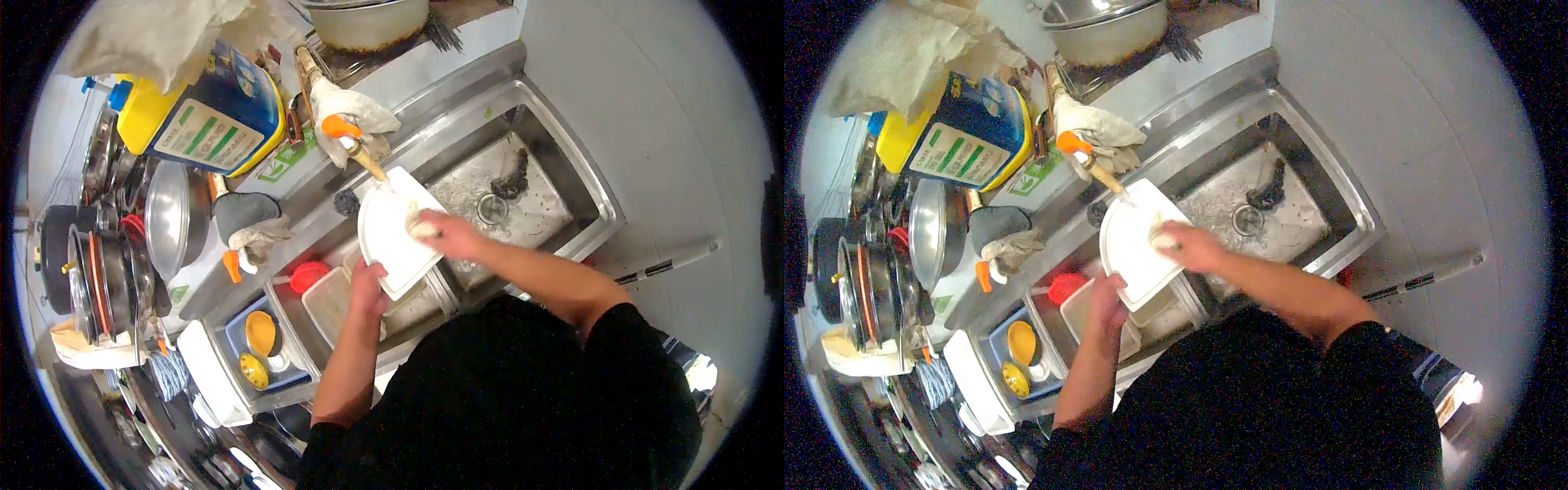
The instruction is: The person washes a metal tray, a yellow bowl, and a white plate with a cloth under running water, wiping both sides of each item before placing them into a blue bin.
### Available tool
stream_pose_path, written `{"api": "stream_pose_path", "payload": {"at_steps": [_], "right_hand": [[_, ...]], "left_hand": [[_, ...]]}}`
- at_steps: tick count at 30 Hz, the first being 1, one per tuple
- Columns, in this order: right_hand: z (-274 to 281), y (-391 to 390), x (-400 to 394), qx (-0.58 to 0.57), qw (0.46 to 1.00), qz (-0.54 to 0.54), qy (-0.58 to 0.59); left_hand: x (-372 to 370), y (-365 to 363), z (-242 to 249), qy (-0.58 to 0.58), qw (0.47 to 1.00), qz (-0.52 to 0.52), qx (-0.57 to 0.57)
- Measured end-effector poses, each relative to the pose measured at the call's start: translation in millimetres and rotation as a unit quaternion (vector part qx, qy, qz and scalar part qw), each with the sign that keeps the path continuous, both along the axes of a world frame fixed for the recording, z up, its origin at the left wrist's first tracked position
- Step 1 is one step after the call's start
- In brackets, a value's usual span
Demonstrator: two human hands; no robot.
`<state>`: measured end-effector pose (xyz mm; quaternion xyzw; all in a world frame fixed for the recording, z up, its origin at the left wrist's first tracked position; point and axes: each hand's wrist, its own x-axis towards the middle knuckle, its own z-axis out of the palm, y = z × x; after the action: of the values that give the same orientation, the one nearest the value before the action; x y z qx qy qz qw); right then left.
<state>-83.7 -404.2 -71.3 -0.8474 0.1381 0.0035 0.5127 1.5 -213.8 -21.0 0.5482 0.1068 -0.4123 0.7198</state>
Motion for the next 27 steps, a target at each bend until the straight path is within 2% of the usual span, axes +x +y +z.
{"api": "stream_pose_path", "payload": {"at_steps": [1, 3, 5, 7, 8, 9, 10, 11, 13, 14, 16, 17, 19, 20, 23, 26, 27], "right_hand": [[-2.2, 15.8, 4.6, -0.016, 0.998, 0.047, -0.036], [9.6, 42.9, 14.6, 0.062, 0.996, 0.052, -0.033], [-1.1, 53.0, 29.1, 0.032, 0.992, 0.1, -0.074], [-28.2, 44.2, 48.3, -0.013, 0.989, 0.083, -0.125], [-24.6, 30.9, 57.2, -0.056, 0.991, 0.033, -0.119], [-31.7, 16.3, 67.2, -0.17, 0.982, 0.005, -0.084], [-37.2, 0.3, 69.5, -0.236, 0.966, -0.028, -0.105], [-37.3, -10.3, 73.7, -0.296, 0.954, -0.033, -0.042], [-32.4, -25.1, 75.3, -0.196, 0.979, -0.052, 0.034], [-22.8, -26.2, 72.4, -0.197, 0.978, -0.052, 0.035], [-6.4, -27.5, 66.5, -0.145, 0.977, -0.057, 0.147], [-6.6, -30.2, 62.0, -0.146, 0.977, -0.057, 0.148], [-10.3, -40.8, 45.1, -0.098, 0.972, 0.026, 0.21], [-16.4, -44.5, 35.1, -0.098, 0.972, 0.026, 0.211], [-28.1, -53.2, 11.4, -0.133, 0.977, 0.06, 0.153], [-34.0, -69.1, 5.4, -0.103, 0.977, -0.066, 0.176], [-36.4, -73.9, 3.7, -0.101, 0.977, -0.068, 0.176]], "left_hand": [[-1.5, -5.0, 2.1, 0.006, 1.0, 0.011, -0.017], [-0.3, -5.5, -5.9, 0.001, 1.0, -0.005, -0.017], [0.2, -5.5, -8.2, -0.006, 1.0, -0.019, -0.015], [-3.0, -5.5, -7.3, -0.013, 0.999, -0.041, -0.019], [-5.4, -1.7, -14.5, -0.013, 0.999, -0.04, -0.021], [-8.3, -1.0, -11.5, -0.013, 0.999, -0.042, -0.019], [-12.1, -2.1, -5.3, -0.01, 0.999, -0.041, -0.003], [-14.7, -3.3, -0.5, -0.006, 0.999, -0.037, 0.012], [-15.2, -4.9, 4.1, 0.004, 1.0, -0.022, 0.013], [-14.9, -5.1, 5.1, 0.012, 1.0, -0.007, 0.015], [-11.6, -4.6, 5.9, 0.014, 1.0, 0.01, 0.011], [-9.7, -3.8, 6.0, 0.014, 1.0, 0.026, 0.01], [-5.9, -2.6, -2.9, 0.012, 0.998, 0.063, 0.001], [-4.0, -2.0, -9.3, 0.01, 0.995, 0.1, -0.007], [8.2, 4.6, -19.5, 0.024, 0.995, 0.074, -0.057], [10.3, 9.2, -19.9, 0.006, 1.0, 0.02, -0.011], [12.0, 10.6, -18.0, 0.006, 1.0, 0.018, -0.01]]}}
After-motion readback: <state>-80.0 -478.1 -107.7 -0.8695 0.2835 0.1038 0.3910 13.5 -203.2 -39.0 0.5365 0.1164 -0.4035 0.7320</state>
